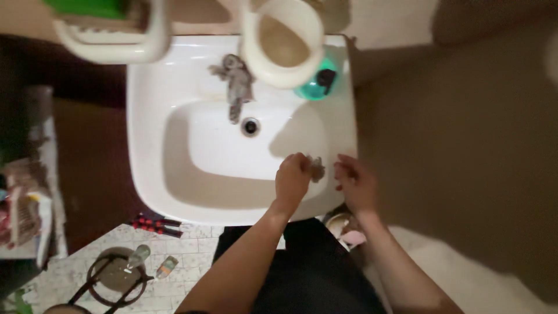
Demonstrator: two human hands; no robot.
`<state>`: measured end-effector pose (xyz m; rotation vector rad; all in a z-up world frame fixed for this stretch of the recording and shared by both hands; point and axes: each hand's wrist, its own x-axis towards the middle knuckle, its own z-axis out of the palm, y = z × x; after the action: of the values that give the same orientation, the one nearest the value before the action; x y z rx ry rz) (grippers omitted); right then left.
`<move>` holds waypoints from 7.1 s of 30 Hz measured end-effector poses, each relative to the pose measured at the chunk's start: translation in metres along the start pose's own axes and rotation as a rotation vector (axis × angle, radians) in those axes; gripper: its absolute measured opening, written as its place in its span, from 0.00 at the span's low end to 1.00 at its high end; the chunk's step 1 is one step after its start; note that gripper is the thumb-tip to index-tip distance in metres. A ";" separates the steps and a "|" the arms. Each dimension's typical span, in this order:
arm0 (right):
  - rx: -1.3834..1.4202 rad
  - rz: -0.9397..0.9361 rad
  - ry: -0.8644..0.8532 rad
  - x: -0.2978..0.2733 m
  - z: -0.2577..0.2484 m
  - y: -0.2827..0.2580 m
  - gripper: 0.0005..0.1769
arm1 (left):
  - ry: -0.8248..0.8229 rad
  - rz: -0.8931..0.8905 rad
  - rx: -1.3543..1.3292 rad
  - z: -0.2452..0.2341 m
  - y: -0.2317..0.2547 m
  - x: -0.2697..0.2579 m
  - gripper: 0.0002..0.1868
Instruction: The person cleans and repairs a faucet using steel wool.
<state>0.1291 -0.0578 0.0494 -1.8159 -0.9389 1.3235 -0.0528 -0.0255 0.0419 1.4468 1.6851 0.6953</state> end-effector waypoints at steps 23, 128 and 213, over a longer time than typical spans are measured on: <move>-0.563 -0.827 0.118 0.091 0.359 -0.148 0.09 | -0.007 -0.141 -0.417 -0.294 -0.118 -0.012 0.21; 0.765 0.340 -0.295 0.056 0.253 -0.058 0.14 | 0.055 -0.055 -0.351 -0.159 -0.102 0.062 0.24; 0.376 -0.379 0.105 -0.038 0.131 -0.250 0.21 | 0.380 0.979 0.200 -0.326 0.292 0.103 0.14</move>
<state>-0.0439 0.0493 0.2489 -1.3302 -0.8584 1.0707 -0.1722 0.1617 0.4329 2.4220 1.2378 1.4135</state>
